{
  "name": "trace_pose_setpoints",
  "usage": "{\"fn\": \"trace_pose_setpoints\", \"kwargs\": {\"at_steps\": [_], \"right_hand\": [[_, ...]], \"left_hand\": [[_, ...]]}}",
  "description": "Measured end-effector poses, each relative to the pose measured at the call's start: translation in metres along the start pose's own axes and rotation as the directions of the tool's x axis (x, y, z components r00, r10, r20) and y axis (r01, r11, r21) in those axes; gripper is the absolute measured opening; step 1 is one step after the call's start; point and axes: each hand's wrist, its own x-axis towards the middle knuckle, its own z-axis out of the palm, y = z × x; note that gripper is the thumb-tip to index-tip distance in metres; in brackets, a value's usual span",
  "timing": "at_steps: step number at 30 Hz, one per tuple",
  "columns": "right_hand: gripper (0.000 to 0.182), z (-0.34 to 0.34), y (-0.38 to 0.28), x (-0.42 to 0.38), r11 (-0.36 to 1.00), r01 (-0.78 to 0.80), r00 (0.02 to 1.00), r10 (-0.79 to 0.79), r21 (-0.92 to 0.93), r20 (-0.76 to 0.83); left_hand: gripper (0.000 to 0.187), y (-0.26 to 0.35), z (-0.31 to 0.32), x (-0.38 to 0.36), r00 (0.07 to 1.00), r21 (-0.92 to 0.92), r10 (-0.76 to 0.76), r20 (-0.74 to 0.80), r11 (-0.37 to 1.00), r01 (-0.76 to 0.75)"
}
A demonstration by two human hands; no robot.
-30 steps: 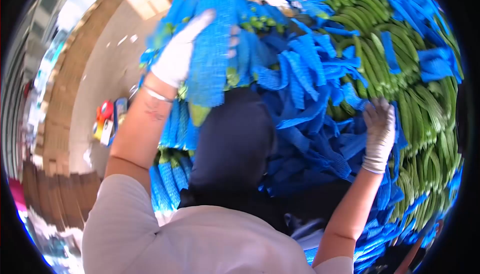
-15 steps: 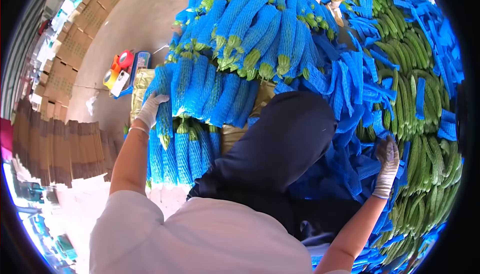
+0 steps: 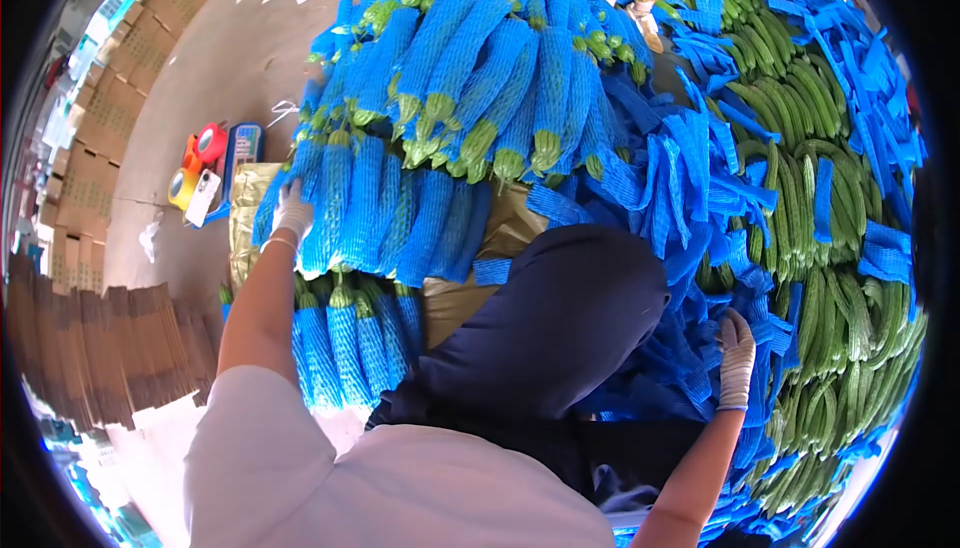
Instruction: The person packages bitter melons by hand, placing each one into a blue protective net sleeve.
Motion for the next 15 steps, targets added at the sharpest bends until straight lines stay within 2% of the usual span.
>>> {"fn": "trace_pose_setpoints", "kwargs": {"at_steps": [2, 3, 4, 5, 6, 7, 8, 9, 10, 11, 12, 14, 15], "right_hand": [[0.032, 0.011, -0.008, 0.0, 1.0, 0.017, 1.0, -0.016, -0.003, 0.025], [0.031, 0.014, -0.013, -0.001, 0.999, 0.042, 0.998, -0.042, -0.005, 0.045], [0.031, 0.02, -0.021, 0.0, 0.995, 0.018, 0.998, -0.012, -0.098, 0.057], [0.031, 0.026, -0.027, 0.003, 0.982, -0.016, 0.998, 0.028, -0.19, 0.058], [0.034, 0.033, -0.024, 0.01, 0.922, 0.127, 0.991, -0.1, -0.365, 0.093], [0.038, 0.041, -0.03, 0.016, 0.913, 0.097, 0.989, -0.044, -0.396, 0.141], [0.039, 0.052, -0.04, 0.018, 0.876, 0.171, 0.982, -0.115, -0.451, 0.15], [0.044, 0.062, -0.045, 0.024, 0.854, 0.183, 0.973, -0.088, -0.488, 0.211], [0.052, 0.073, -0.036, 0.035, 0.866, 0.15, 0.967, -0.029, -0.477, 0.252], [0.059, 0.087, -0.041, 0.042, 0.812, 0.082, 0.959, 0.094, -0.577, 0.268], [0.064, 0.099, -0.036, 0.044, 0.821, 0.062, 0.965, 0.095, -0.568, 0.243], [0.067, 0.127, -0.01, 0.054, 0.794, 0.004, 0.947, 0.192, -0.608, 0.257], [0.06, 0.144, 0.02, 0.064, 0.765, 0.083, 0.945, 0.144, -0.639, 0.295]], "left_hand": [[0.057, -0.025, 0.007, 0.015, 0.99, -0.105, 0.088, -0.111, 0.989, -0.099], [0.052, -0.036, 0.01, 0.031, 0.998, -0.148, 0.017, -0.064, 0.989, -0.027], [0.05, -0.036, 0.007, 0.039, 0.979, -0.053, 0.046, -0.196, 0.997, -0.057], [0.05, -0.03, -0.006, 0.044, 0.949, -0.015, 0.16, -0.272, 0.985, -0.17], [0.047, 0.007, -0.038, 0.021, 0.931, -0.092, 0.196, -0.309, 0.968, -0.234], [0.044, 0.045, -0.062, 0.002, 0.911, -0.168, 0.226, -0.346, 0.94, -0.297], [0.04, 0.07, -0.055, 0.014, 0.793, -0.367, 0.34, -0.505, 0.747, -0.554], [0.037, 0.092, -0.049, 0.024, 0.657, -0.494, 0.359, -0.663, 0.449, -0.744], [0.035, 0.135, -0.06, 0.005, 0.643, -0.552, 0.409, -0.647, 0.33, -0.765], [0.034, 0.186, -0.085, -0.037, 0.624, -0.604, 0.453, -0.636, 0.211, -0.769], [0.033, 0.233, -0.111, -0.088, 0.568, -0.608, 0.562, -0.602, 0.139, -0.782], [0.033, 0.306, -0.145, -0.179, 0.411, -0.62, 0.745, -0.525, -0.005, -0.784], [0.033, 0.333, -0.152, -0.21, 0.313, -0.631, 0.818, -0.483, -0.077, -0.772]]}}
